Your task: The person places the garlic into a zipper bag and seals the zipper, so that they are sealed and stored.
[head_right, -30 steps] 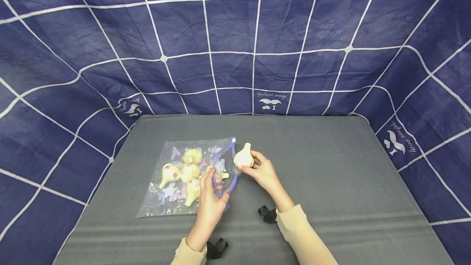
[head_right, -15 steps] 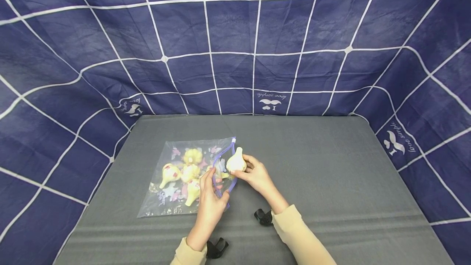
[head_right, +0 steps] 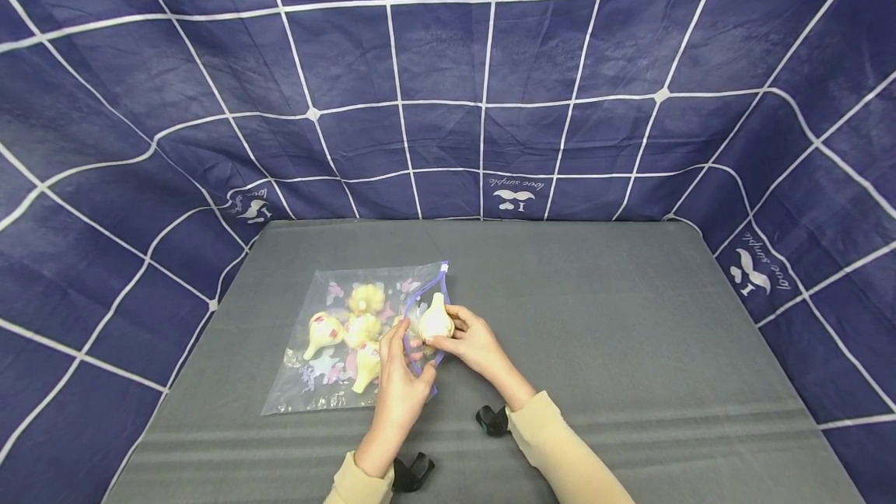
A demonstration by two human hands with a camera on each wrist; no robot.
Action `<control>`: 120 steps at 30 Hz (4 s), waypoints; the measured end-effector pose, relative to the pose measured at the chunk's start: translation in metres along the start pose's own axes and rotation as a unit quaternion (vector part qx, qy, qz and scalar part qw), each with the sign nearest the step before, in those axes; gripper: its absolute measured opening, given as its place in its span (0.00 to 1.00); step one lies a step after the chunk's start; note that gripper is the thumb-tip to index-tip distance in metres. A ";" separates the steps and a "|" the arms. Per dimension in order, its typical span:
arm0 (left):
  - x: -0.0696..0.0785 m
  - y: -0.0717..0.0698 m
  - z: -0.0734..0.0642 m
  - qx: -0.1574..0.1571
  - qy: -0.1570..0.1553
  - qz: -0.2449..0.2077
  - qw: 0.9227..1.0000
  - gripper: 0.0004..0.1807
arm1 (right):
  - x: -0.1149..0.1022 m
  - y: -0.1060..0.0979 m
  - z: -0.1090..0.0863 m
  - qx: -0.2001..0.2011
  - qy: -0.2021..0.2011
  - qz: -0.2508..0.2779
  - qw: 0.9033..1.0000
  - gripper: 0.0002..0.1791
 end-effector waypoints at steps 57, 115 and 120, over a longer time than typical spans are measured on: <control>0.001 0.003 0.000 -0.027 0.016 0.027 0.999 0.42 | -0.010 0.028 0.045 -0.043 -0.014 -0.191 0.980 0.30; 0.000 0.007 -0.003 -0.037 0.039 0.055 0.997 0.42 | -0.011 -0.041 0.044 0.122 0.018 -0.128 0.984 0.17; 0.002 0.007 -0.004 -0.039 0.056 0.080 0.994 0.42 | -0.011 -0.037 0.048 0.108 0.026 -0.088 0.990 0.19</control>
Point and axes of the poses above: each hand's wrist, its own z-axis towards the middle knuckle, its own y-axis out of the palm, x = y × z, the point moved 6 cm from there along z, towards the middle knuckle, and after that the axes turned 6 degrees about -x, right-handed, at the moved point
